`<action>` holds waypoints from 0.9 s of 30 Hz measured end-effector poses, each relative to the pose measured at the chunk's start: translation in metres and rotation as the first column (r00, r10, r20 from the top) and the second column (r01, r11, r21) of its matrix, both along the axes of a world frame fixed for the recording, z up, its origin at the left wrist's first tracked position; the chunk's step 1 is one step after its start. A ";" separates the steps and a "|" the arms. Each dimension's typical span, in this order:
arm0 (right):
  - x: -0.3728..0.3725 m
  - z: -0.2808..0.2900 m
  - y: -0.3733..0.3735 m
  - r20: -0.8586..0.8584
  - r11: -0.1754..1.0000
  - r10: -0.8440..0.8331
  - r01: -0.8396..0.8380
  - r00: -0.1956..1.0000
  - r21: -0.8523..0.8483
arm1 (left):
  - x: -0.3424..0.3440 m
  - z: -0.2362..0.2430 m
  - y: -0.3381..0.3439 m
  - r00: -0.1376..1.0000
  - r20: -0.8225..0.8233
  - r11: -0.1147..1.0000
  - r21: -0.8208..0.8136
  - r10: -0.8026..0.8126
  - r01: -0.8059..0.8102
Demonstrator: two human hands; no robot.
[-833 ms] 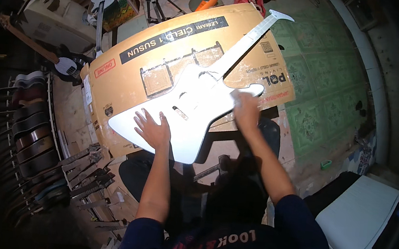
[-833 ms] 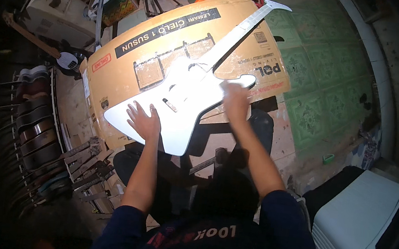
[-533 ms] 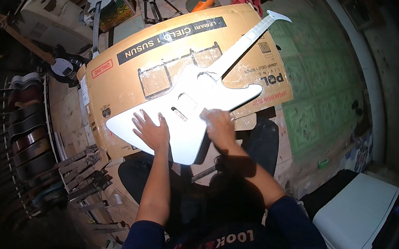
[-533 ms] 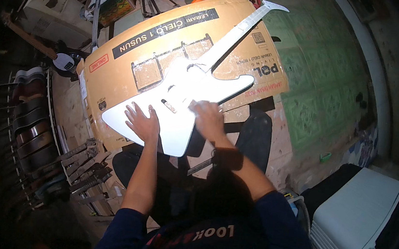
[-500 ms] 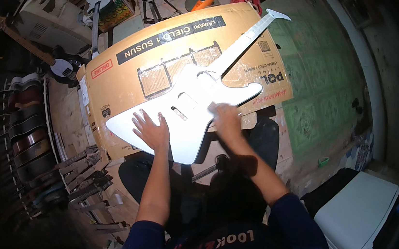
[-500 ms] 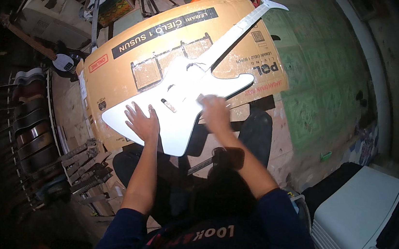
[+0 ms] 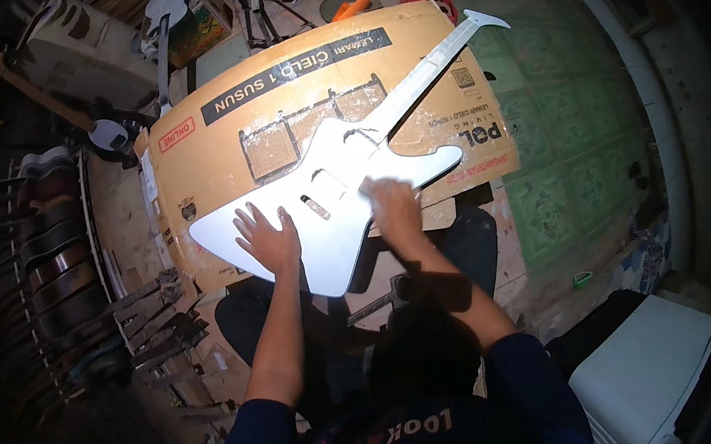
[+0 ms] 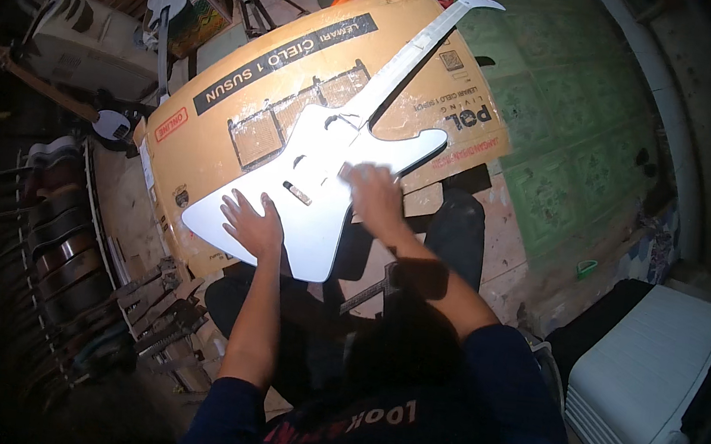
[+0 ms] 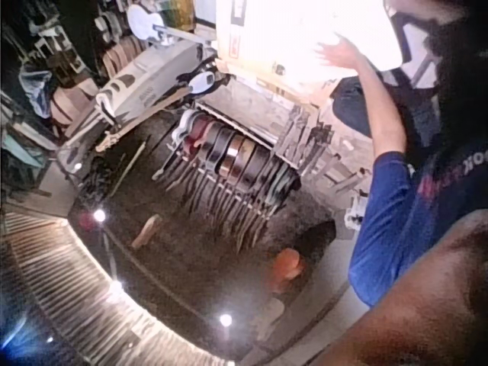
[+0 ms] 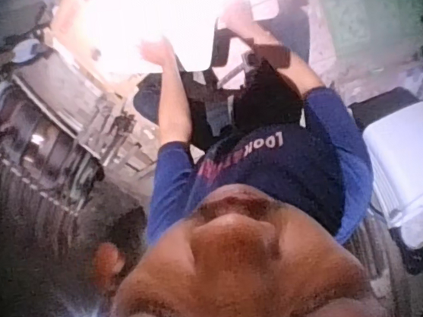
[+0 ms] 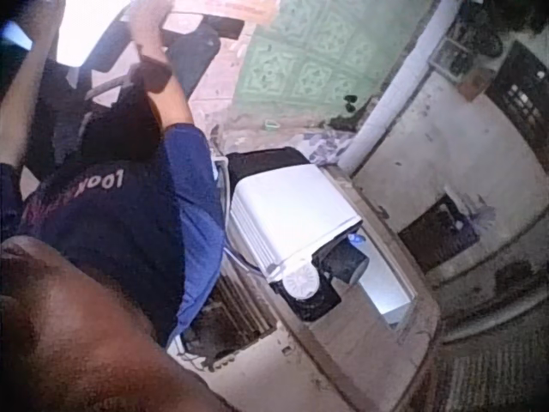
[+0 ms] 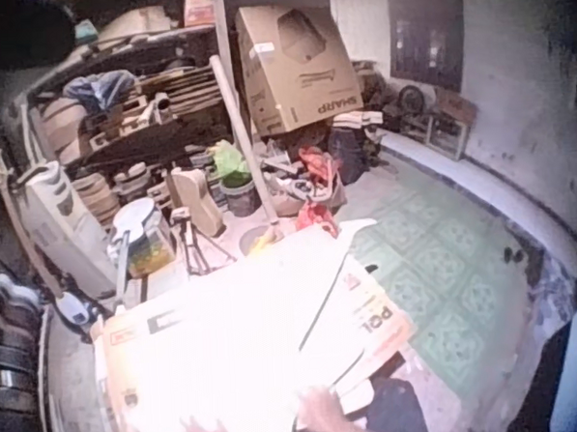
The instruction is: The person sands the surface of a white electric guitar body using a sanding block. They work methodically across the main body and the neck, applying consistent pressure to smooth the finish. The guitar is placed on a cardboard box for support during the process.
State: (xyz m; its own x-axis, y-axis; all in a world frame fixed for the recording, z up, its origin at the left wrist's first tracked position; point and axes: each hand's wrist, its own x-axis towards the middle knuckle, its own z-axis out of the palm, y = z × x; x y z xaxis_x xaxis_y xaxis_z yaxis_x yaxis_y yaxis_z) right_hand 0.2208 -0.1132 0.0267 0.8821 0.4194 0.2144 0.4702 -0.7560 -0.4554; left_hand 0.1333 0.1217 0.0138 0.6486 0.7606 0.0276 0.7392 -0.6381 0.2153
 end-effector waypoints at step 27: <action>0.022 0.011 0.019 0.041 0.997 -0.058 0.060 0.997 -0.042 | 0.000 -0.003 0.000 1.000 0.000 1.000 -0.003 -0.010 0.010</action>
State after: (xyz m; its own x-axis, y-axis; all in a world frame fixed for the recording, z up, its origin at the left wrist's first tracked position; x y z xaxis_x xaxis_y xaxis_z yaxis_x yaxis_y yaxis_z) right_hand 0.2429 -0.0941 0.0374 0.8967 0.3765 0.2326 0.4412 -0.8015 -0.4036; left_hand 0.1329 0.1221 0.0109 0.6565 0.7539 0.0251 0.7326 -0.6451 0.2172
